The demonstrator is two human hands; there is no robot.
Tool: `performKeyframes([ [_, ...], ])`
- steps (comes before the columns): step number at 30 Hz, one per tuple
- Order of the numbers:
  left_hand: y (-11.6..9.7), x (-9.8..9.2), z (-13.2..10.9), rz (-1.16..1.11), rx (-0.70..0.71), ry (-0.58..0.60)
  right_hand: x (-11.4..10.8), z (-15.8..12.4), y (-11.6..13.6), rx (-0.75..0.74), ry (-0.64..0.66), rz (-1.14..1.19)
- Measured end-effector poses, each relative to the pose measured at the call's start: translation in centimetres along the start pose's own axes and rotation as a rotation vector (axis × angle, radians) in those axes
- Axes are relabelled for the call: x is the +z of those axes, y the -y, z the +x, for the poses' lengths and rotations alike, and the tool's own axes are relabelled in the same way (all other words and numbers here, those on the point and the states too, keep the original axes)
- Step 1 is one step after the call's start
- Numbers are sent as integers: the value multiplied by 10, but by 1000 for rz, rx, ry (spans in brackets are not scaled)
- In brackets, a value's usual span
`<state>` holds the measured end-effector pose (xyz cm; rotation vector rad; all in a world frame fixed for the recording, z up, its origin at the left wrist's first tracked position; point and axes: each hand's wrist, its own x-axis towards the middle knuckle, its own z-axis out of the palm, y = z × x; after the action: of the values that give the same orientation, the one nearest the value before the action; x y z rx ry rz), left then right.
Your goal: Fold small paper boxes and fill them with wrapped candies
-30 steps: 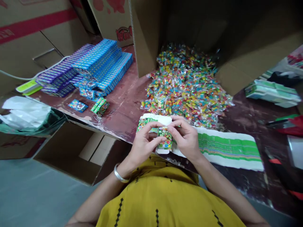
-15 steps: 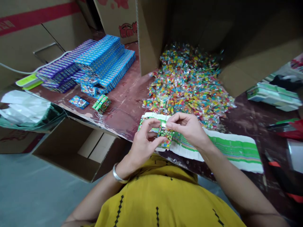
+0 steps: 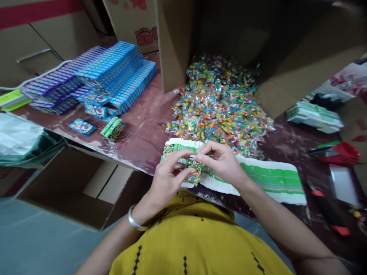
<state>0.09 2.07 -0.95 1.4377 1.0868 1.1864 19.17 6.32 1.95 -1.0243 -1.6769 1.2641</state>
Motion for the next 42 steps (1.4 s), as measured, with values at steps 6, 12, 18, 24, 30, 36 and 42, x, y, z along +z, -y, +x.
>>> performKeyframes([
  [6, -1, -1, 1, -24, -57, -16, 8, -6, -3, -115, -36, -116],
  [12, -5, -5, 6, -146, -185, -104, -13, 10, -6, -38, 85, -244],
  [18, 6, -22, 11, -198, -208, -271, -41, 63, -38, 35, -85, -1123],
  [24, 13, -28, 13, -342, -298, -205, -57, 71, -47, -3, -238, -1051],
  [30, 21, -23, 20, -225, -264, -117, -74, 64, -9, -52, -310, -818],
  [36, 24, -26, 19, -226, -250, -178, -53, 59, -24, 13, 186, -1129],
  [42, 21, -29, 17, -227, -278, -135, -62, 70, -37, -83, 186, -1061],
])
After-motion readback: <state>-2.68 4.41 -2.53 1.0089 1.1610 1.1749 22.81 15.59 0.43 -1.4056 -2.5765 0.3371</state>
